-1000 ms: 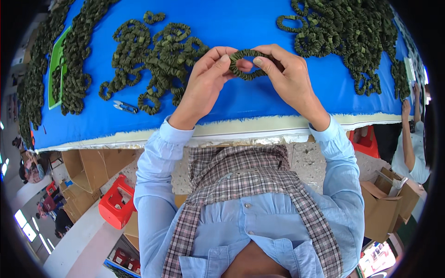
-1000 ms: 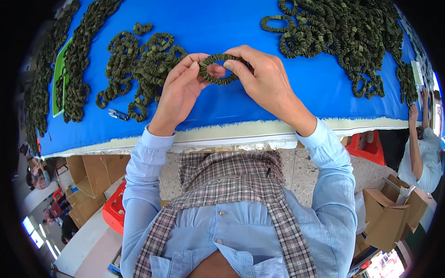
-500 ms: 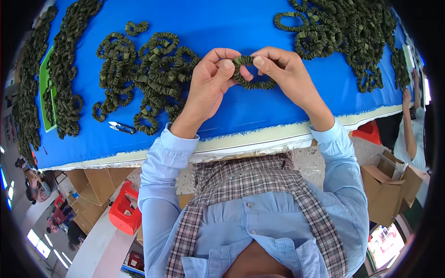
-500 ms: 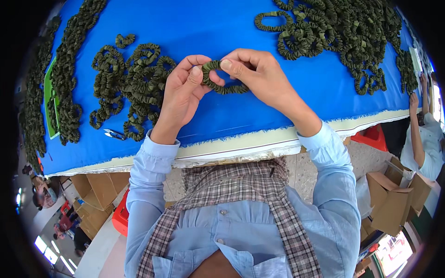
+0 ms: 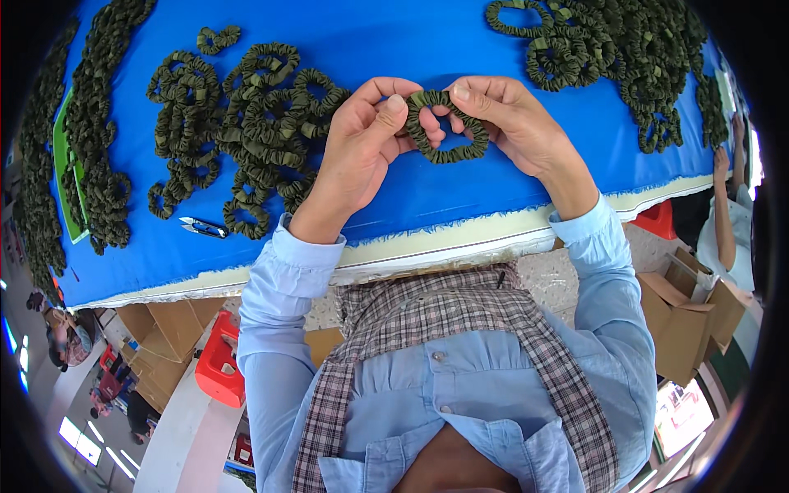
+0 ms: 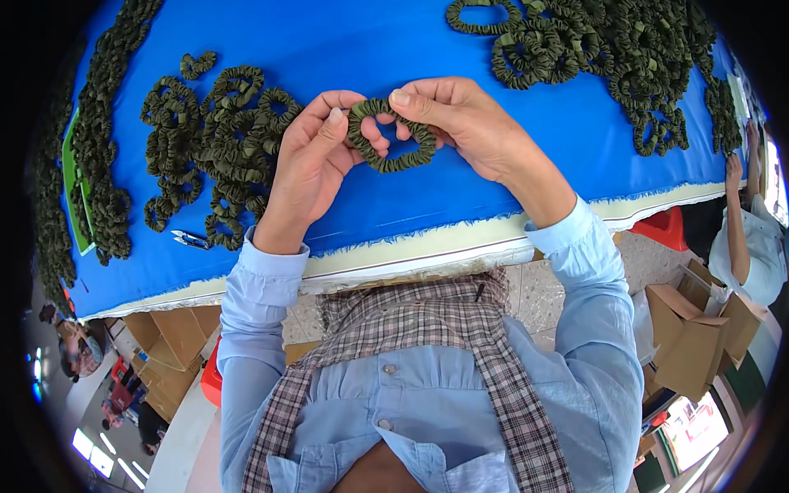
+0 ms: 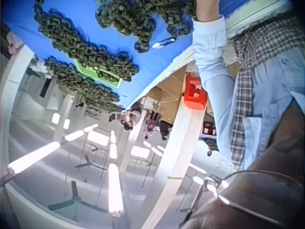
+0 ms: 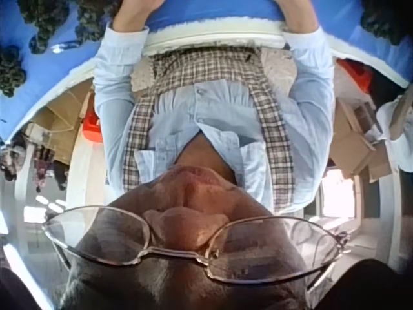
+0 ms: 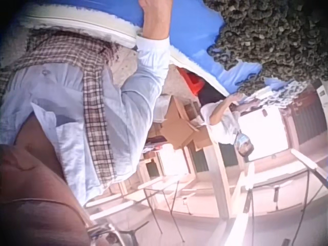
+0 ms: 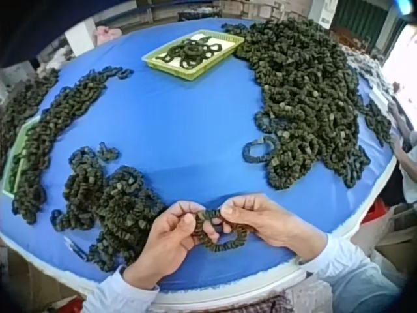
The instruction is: The person repeatedly picks up short segments of green, textured cord from a blue table and joins the ends to form small loops. They manipulate the cord with both hands to secure the connection and place the finished loops onto a growing pile on the table.
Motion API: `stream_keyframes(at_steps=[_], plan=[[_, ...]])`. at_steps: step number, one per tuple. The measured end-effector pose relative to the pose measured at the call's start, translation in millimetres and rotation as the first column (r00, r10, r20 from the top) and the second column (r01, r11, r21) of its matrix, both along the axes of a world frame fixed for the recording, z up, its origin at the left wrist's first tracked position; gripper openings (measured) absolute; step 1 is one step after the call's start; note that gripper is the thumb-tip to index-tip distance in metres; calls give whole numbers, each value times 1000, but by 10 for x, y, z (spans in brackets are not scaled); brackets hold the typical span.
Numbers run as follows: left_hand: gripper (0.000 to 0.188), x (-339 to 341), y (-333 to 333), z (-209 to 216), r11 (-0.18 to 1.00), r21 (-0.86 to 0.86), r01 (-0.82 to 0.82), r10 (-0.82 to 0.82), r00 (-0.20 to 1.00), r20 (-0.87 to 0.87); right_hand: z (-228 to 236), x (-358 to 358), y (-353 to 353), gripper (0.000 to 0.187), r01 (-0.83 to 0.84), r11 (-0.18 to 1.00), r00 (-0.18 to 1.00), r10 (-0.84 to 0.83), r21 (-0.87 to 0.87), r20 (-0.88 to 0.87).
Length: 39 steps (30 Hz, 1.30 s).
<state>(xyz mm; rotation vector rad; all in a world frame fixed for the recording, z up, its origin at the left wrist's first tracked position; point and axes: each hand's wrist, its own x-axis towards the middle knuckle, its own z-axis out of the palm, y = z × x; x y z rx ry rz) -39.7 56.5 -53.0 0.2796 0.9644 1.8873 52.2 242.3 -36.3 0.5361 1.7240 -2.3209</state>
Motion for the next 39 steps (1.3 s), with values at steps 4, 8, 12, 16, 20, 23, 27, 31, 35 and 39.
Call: stream_keyframes(at_steps=[4, 8, 12, 16, 20, 23, 27, 31, 35, 39], plan=[[29, 5, 5, 7, 1000, 5, -9, 9, 1000, 2, -11, 0, -5, 37, -5, 1000, 1000, 5, -10, -4], [25, 5, 7, 6, 999, 11, -34, 34, 999, 15, 34, 8, -27, 39, 14, 1000, 1000, -14, -26, -1], [25, -14, -22, 20, 998, 8, -58, 58, 998, 33, 161, 1, -15, 39, -22, 999, 1000, 22, -33, -1], [31, -31, -41, 50, 1000, -3, -12, 12, 1000, 4, 91, 47, 4, 36, -79, 993, 996, 83, 92, -37], [31, 57, 5, 78, 982, -182, -58, -3, 947, -320, 150, 57, -140, 32, -25, 990, 998, 33, 137, -61], [19, 66, 20, 13, 976, -158, -153, 71, 900, -431, 111, 89, -186, 28, -36, 980, 996, 51, 197, -73], [11, 79, 5, 31, 948, -229, -222, 86, 869, -487, 206, 87, -199, 23, -183, 934, 982, 185, 306, 21], [12, -89, -52, -3, 911, -181, -371, 278, 875, -397, 255, 111, -269, 17, -58, 852, 952, 204, 520, -228], [19, -148, -109, 20, 928, -104, -357, 301, 886, -353, 190, 121, -240, 16, -15, 882, 916, 200, 471, -347], [20, -136, -130, 59, 932, -94, -351, 307, 899, -313, 156, 144, -214, 17, -34, 908, 917, 194, 417, -347]])
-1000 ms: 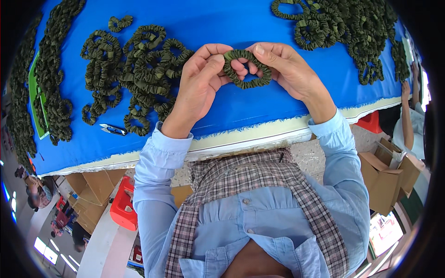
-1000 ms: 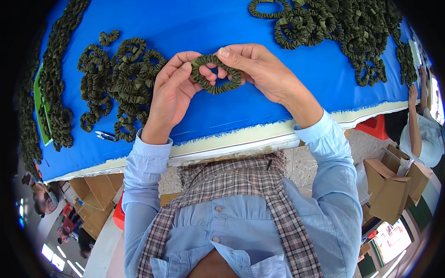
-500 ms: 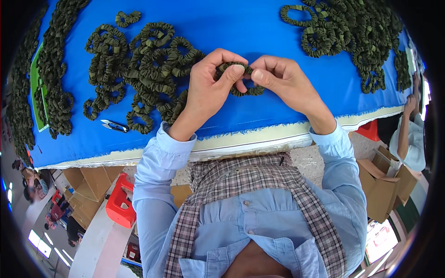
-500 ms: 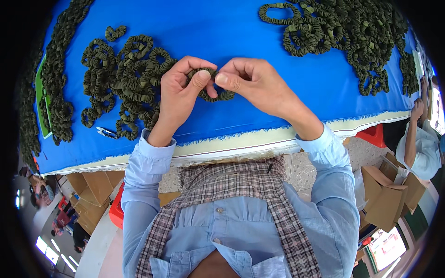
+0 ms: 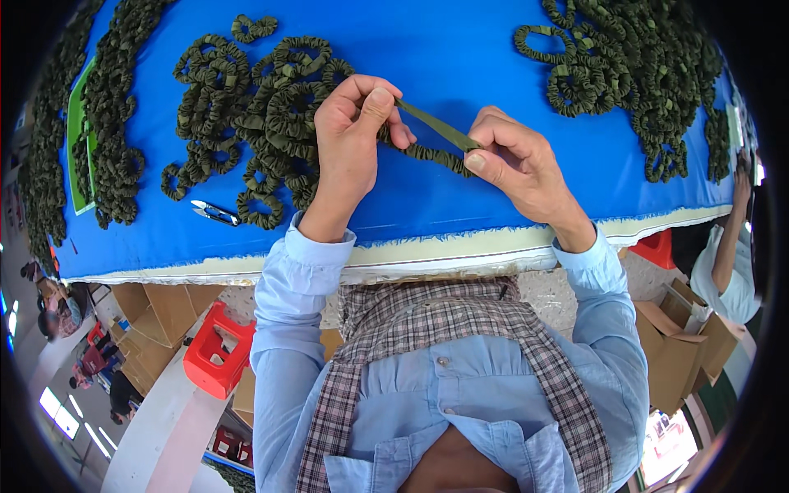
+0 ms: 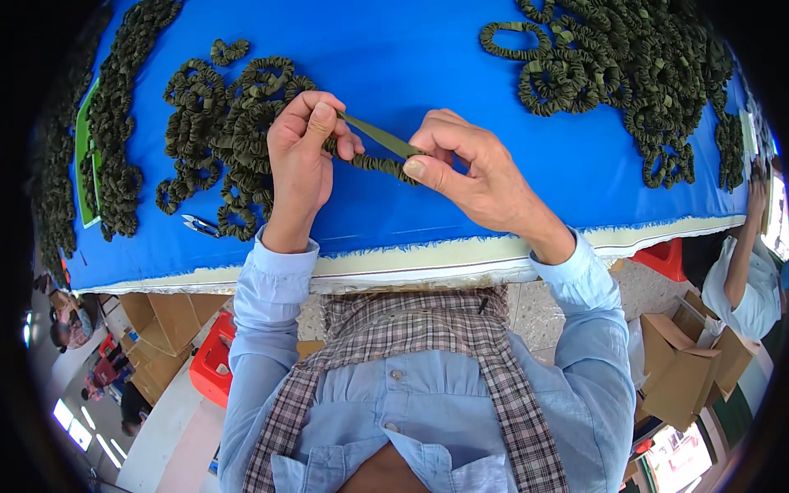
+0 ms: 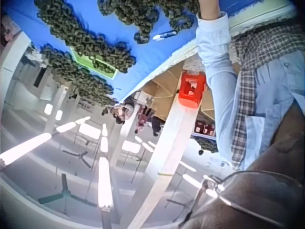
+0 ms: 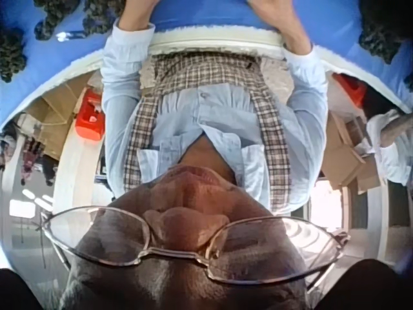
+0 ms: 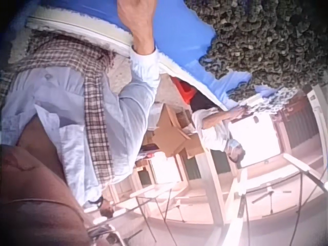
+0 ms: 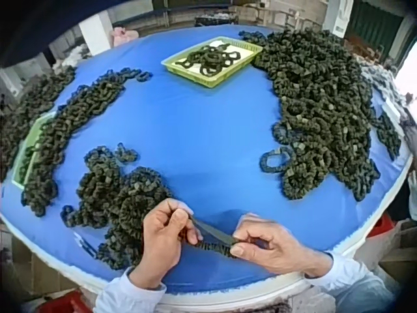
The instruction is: The person repeatedly picks up short segments of green, textured cord from a blue table and joins the ends to form small loops. They manipulate the cord with both hands to secure the connection and place the finished loops onto a growing pile on the table.
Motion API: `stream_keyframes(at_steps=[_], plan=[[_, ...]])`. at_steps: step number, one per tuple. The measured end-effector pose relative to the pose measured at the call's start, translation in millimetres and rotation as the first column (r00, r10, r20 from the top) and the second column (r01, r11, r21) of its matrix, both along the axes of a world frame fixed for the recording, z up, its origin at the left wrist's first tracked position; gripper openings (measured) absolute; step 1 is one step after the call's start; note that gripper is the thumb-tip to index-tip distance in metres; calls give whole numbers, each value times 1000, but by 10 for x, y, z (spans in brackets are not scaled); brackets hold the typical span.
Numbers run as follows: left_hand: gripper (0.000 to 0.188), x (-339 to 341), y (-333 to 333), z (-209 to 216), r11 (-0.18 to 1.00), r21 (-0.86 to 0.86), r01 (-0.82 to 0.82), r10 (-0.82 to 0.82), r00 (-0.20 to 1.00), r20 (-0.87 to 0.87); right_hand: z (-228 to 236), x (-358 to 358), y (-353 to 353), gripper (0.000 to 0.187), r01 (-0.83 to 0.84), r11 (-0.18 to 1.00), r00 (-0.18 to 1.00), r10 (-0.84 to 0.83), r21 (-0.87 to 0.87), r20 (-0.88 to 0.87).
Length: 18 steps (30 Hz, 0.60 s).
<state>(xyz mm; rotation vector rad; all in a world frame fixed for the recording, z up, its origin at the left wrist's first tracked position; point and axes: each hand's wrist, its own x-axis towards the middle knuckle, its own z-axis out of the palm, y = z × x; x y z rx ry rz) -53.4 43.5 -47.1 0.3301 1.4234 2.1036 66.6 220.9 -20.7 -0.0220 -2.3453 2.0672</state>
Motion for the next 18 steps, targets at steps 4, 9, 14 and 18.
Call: stream_keyframes(at_steps=[4, 9, 14, 18], plan=[[21, 14, 12, 8, 1000, 18, -8, 7, 999, 53, 17, -4, -2, 18, -16, 982, 989, 42, -186, 141], [22, 127, 95, -26, 996, 90, 8, -20, 991, 133, -45, -22, -128, 23, 26, 925, 989, 33, -380, 147], [16, 90, 67, 30, 982, 50, 184, -186, 981, 58, -8, -52, -66, 25, 84, 904, 975, 13, -419, 224], [13, 136, 64, 54, 954, -129, 269, -281, 956, -88, -8, -8, -62, 24, 55, 973, 953, 16, -224, 304]])
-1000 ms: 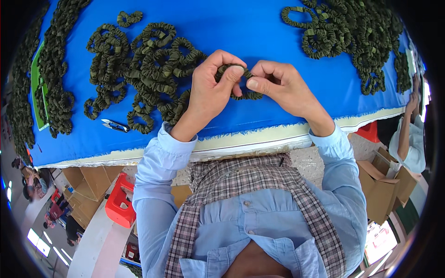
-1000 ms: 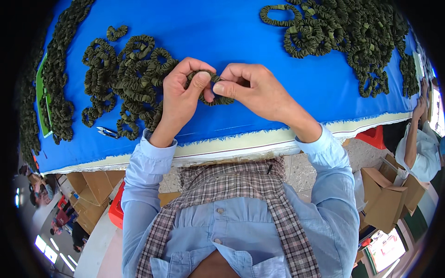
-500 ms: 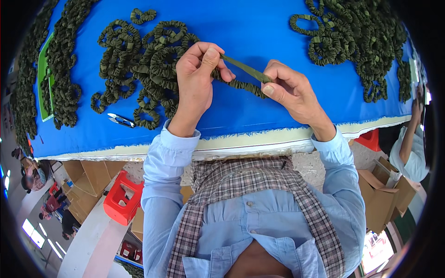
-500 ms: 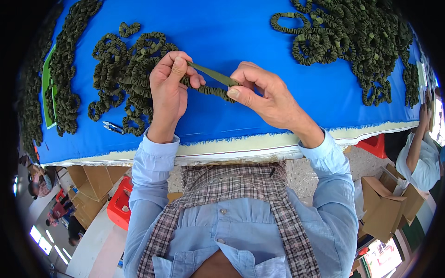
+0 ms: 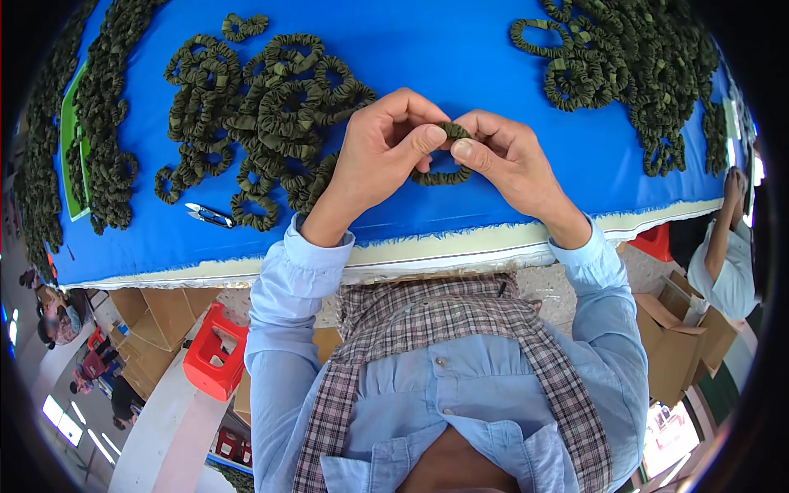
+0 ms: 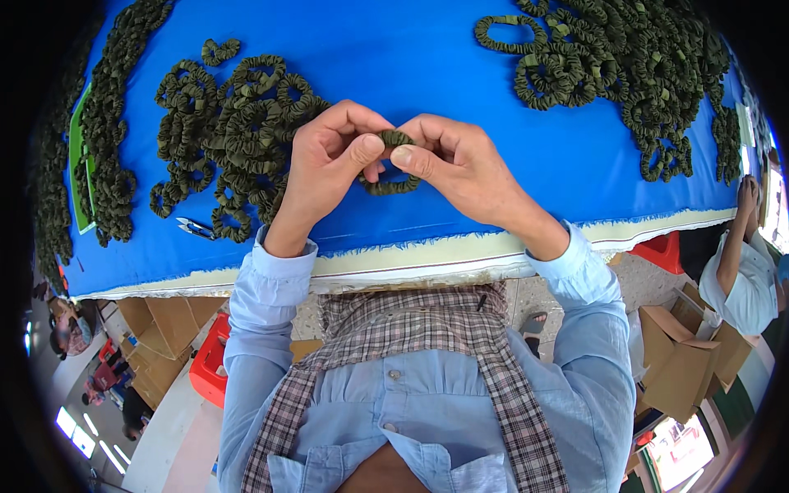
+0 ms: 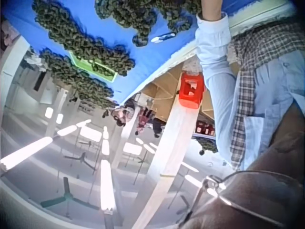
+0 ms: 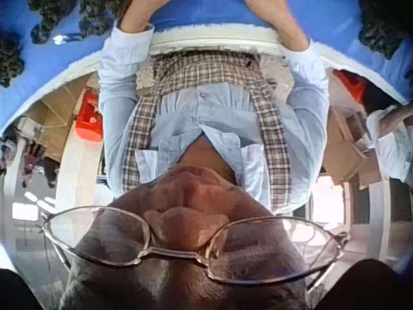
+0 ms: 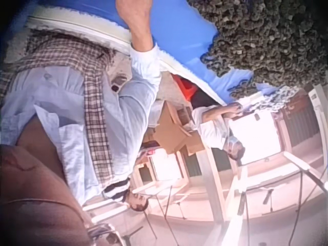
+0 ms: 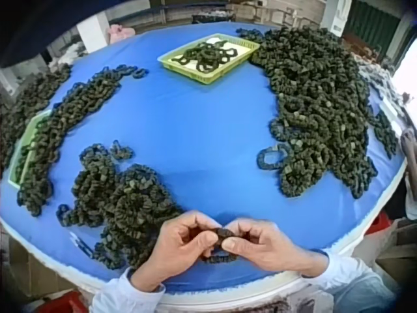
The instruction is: The person repeatedly picks up short segments of green, textured cord from a blue table and joins the ends to form small loops. They manipulate the cord with both hands to secure the connection and place the finished loops onto a growing pile on the table.
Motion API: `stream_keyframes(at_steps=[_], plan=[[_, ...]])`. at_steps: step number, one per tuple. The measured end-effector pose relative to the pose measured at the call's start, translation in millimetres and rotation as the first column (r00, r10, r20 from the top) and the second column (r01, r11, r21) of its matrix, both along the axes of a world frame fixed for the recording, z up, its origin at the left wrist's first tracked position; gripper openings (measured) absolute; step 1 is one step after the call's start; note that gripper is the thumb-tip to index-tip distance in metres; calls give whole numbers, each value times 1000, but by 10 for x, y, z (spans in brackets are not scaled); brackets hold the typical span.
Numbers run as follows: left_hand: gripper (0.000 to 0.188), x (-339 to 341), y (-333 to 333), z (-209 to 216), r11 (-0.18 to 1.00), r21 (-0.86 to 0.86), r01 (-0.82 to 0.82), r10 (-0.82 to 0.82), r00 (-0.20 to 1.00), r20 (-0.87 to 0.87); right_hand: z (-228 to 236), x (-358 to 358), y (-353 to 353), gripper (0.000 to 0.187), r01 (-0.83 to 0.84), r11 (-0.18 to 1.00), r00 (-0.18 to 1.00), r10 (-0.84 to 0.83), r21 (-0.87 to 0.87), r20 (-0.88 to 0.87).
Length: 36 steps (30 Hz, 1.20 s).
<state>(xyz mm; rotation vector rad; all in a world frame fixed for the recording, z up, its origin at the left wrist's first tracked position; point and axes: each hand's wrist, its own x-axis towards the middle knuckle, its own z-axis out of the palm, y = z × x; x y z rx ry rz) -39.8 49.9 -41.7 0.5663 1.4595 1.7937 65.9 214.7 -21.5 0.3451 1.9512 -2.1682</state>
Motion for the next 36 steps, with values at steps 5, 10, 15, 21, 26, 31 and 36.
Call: stream_keyframes(at_steps=[5, 10, 15, 21, 26, 31, 36], plan=[[14, 10, -15, -54, 989, -104, -107, 85, 976, -199, -9, 3, 89, 20, 2, 1000, 1000, -2, 27, 5], [23, -113, -103, -78, 979, -22, -202, 202, 979, -16, -38, -18, 149, 18, 193, 945, 976, -213, -264, -47], [26, -114, -97, -58, 975, 23, -220, 216, 971, 100, -144, -27, 227, 20, 180, 919, 966, -232, -350, -111], [26, -133, -100, -80, 977, 54, -207, 193, 962, 194, -143, -38, 227, 19, 169, 928, 974, -209, -331, -88], [23, -87, -87, -75, 981, 71, -178, 158, 961, 227, -125, -57, 196, 22, 156, 938, 986, -167, -311, -12], [22, -10, -48, -77, 992, 56, -111, 95, 966, 241, -93, -72, 89, 30, 167, 930, 986, -164, -326, 37], [19, 55, 4, -72, 986, 144, -85, 54, 977, 207, -75, -83, 171, 29, 87, 919, 996, -89, -385, 12]])
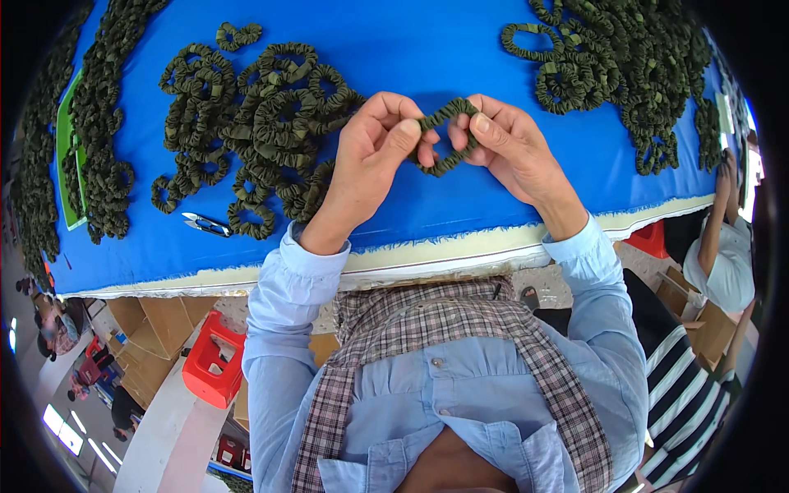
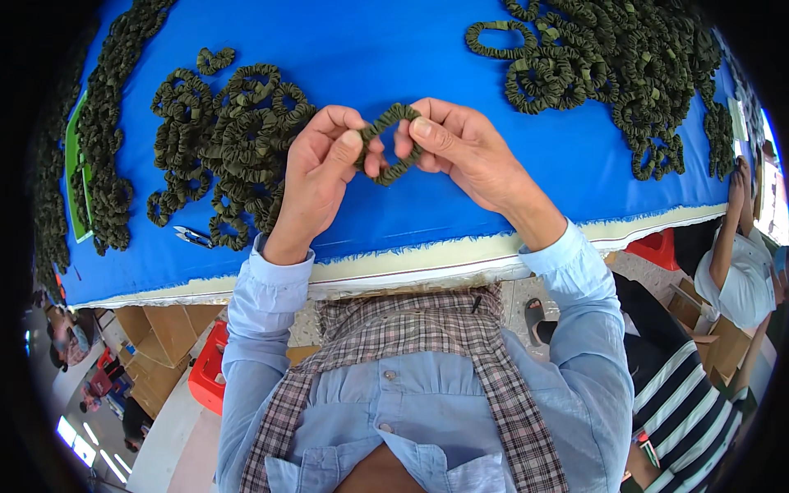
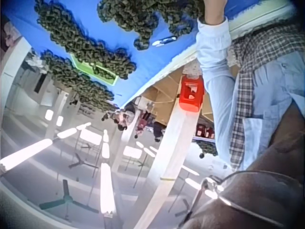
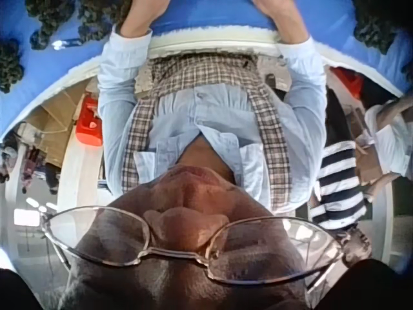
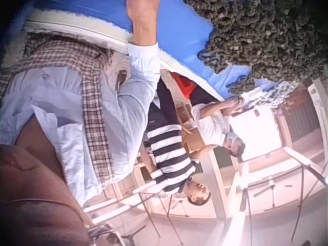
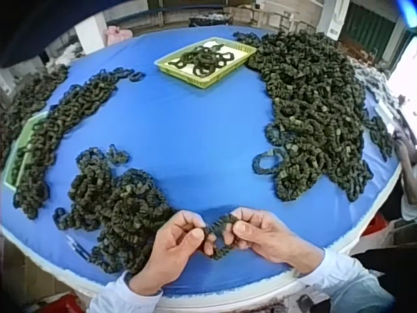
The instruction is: The person repeatedly picks up short segments of green, textured cord from a blue table and joins the ends to form small loops. They manipulate the cord with both hands to secure the connection and place the finished loops onto a growing pile on the table.
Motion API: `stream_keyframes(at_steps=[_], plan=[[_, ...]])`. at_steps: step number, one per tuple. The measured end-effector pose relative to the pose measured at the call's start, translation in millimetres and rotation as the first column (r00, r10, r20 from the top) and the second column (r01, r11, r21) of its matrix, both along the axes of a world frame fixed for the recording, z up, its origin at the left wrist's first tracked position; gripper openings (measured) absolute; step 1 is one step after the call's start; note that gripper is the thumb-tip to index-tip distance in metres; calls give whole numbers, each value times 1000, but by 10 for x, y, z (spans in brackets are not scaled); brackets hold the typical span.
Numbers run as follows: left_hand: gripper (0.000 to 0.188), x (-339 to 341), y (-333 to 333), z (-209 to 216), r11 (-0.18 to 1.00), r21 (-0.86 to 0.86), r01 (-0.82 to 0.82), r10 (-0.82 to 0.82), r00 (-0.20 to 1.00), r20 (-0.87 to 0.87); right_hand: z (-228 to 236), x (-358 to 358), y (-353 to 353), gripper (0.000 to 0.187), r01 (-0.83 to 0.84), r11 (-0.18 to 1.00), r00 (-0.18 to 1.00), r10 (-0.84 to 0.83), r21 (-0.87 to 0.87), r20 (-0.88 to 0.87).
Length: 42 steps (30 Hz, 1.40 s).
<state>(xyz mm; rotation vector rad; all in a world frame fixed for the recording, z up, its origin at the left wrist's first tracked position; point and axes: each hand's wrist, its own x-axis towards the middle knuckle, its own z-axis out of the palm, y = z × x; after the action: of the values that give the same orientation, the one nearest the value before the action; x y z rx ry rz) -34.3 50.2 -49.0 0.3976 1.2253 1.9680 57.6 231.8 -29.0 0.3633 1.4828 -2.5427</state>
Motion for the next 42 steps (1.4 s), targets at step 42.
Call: stream_keyframes(at_steps=[42], plan=[[19, -3, -13, -7, 996, -80, 24, -35, 990, -138, -18, 21, -120, 23, -58, 964, 996, 72, 261, -44]])
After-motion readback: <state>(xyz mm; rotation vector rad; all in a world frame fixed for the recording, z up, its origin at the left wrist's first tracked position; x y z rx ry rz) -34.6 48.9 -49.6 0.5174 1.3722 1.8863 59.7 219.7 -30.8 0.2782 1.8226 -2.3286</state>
